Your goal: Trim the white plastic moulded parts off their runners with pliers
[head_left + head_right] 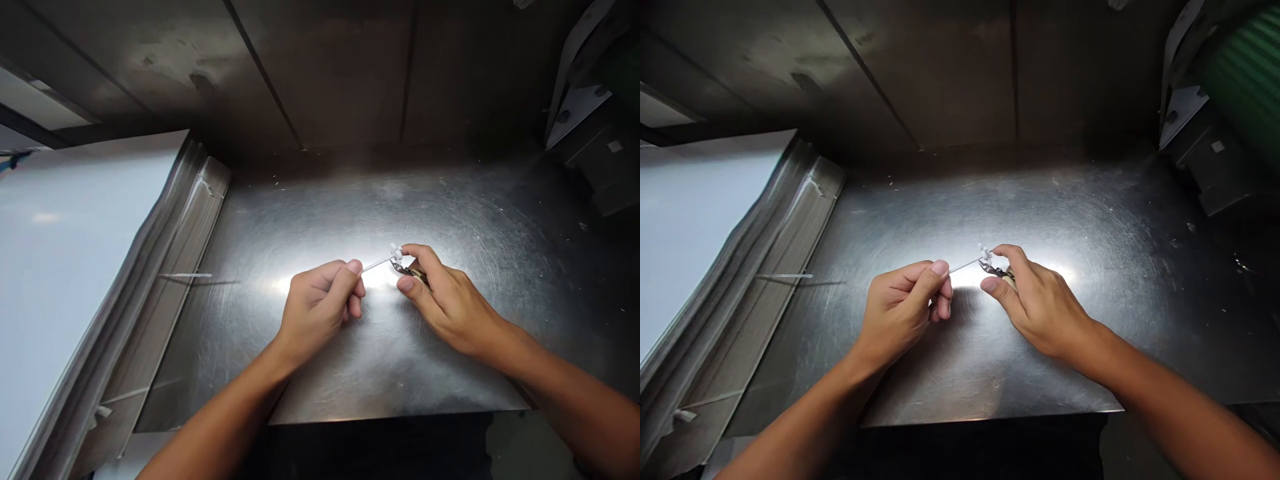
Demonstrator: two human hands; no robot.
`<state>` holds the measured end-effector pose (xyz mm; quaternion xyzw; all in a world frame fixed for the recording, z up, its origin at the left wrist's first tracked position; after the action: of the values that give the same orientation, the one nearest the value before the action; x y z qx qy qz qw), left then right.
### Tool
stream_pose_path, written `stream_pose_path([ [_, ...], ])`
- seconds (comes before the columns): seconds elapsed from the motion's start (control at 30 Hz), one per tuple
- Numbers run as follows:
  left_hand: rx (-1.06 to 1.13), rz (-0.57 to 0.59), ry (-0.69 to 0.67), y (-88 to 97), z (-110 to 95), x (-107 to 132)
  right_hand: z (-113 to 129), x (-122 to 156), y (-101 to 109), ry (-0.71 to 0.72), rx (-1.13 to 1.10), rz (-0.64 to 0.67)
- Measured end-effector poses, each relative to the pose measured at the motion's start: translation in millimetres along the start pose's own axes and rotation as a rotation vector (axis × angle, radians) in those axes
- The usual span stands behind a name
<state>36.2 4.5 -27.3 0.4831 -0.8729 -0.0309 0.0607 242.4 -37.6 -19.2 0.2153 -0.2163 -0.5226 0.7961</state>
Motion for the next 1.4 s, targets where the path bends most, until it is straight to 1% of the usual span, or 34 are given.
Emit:
stream_pose_path([
  [0.1,-0.016,-0.008,-0.041,-0.2,-1.9,-0.5,-1.3,-0.3,0.0,-0.015,-0.041,0.013],
  [0.27,-0.161,-0.038,-0.153,-1.2,-1.5,1.5,-1.8,1.0,1.9,-0.048,-0.097,0.030],
  [0.37,-0.224,-0.069,-0.187,-0.4,-1.4,2.8,-2.5,1.7,3.1,-0.067,-0.118,0.034],
  [0.47,-0.245,-0.074,-0.193,-0.2,-2.7,3.0,-2.9,1.9,3.7,-0.078,-0.125,0.033],
  [0.7,-0.249,-0.040,-0.180,-2.0,-5.1,2.9,-2.5,2.0,3.6,-0.076,-0.125,0.024],
  [0.87,-0.256,-0.013,-0.199,-1.8,-6.2,3.0,-4.9,2.7,1.9,-0.080,-0.144,0.025],
  [1.0,-0.272,-0.003,-0.210,-1.0,-6.1,3.1,-4.4,2.8,2.7,-0.055,-0.153,0.023],
  [1.2,-0.288,0.007,-0.204,-2.5,-6.4,3.3,-1.9,0.8,2.5,-0.013,-0.033,0.020],
  [1.4,-0.303,-0.013,-0.219,-4.4,-8.3,4.1,-2.6,1.6,-2.7,-0.008,0.051,0.021],
])
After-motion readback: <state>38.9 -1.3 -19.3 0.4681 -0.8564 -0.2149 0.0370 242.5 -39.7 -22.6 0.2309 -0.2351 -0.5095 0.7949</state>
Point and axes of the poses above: each hand's wrist, its own x-axis away from the middle knuckle, its own y-axis out of the back of the hand, z = x × y, the point moved 5 cm from there along -x, towards the middle knuckle, and after that the axes turned 13 degrees about z, right-handed, at the moved point
